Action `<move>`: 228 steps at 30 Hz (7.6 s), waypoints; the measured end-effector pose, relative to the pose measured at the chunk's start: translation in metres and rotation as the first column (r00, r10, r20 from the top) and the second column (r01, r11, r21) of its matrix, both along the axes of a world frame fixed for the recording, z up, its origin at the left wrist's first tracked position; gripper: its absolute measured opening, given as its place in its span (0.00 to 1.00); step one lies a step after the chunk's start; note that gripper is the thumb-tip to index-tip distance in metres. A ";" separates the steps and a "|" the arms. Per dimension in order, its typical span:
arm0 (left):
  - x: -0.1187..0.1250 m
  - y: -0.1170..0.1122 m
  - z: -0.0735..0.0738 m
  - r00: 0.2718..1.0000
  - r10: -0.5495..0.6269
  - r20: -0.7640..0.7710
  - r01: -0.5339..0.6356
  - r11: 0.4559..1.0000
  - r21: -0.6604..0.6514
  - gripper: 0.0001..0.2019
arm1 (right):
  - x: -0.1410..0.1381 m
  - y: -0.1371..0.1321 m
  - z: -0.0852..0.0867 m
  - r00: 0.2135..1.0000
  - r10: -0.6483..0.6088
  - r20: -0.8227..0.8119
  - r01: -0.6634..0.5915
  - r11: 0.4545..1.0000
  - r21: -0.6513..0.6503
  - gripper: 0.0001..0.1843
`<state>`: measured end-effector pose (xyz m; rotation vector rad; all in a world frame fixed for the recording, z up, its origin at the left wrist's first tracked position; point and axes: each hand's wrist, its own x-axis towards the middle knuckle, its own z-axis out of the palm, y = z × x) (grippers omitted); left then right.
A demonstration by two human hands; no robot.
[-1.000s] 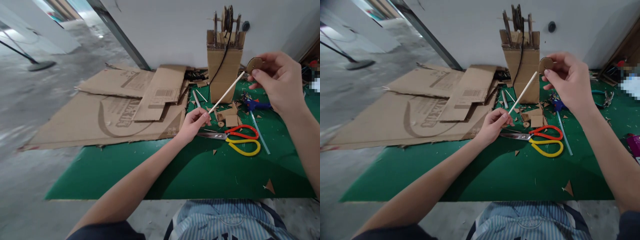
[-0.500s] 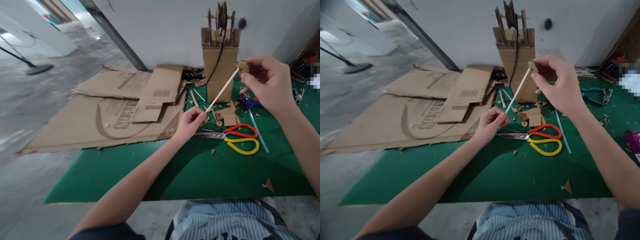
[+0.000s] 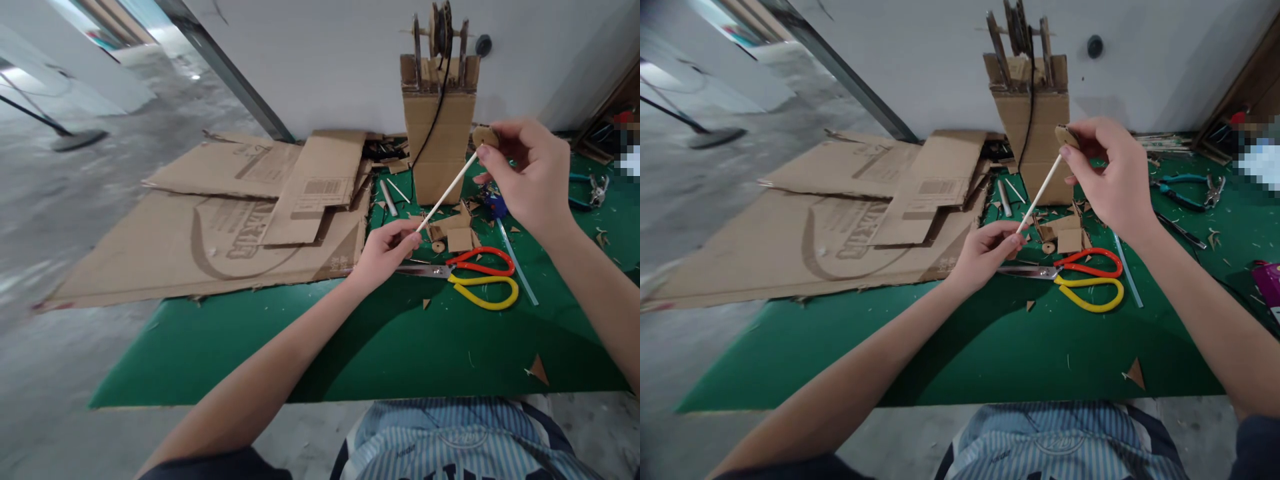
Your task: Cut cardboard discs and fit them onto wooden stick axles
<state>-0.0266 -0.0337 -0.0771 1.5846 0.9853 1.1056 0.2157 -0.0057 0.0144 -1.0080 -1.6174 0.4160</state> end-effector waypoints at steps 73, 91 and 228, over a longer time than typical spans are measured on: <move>-0.010 0.003 0.001 0.975 -0.162 0.152 0.124 0.965 0.229 0.32 | -0.045 -0.039 -0.041 0.811 0.095 0.578 -0.174 0.981 0.083 0.27; -0.009 -0.008 0.016 0.985 0.160 -0.057 -0.077 0.718 0.692 0.18 | -0.028 -0.035 -0.024 0.697 -0.007 0.717 -0.391 0.835 0.388 0.22; 0.006 0.003 -0.011 0.929 0.060 0.365 -0.021 0.994 -0.109 0.22 | -0.020 -0.011 -0.035 0.808 0.280 0.519 -0.347 0.937 0.034 0.11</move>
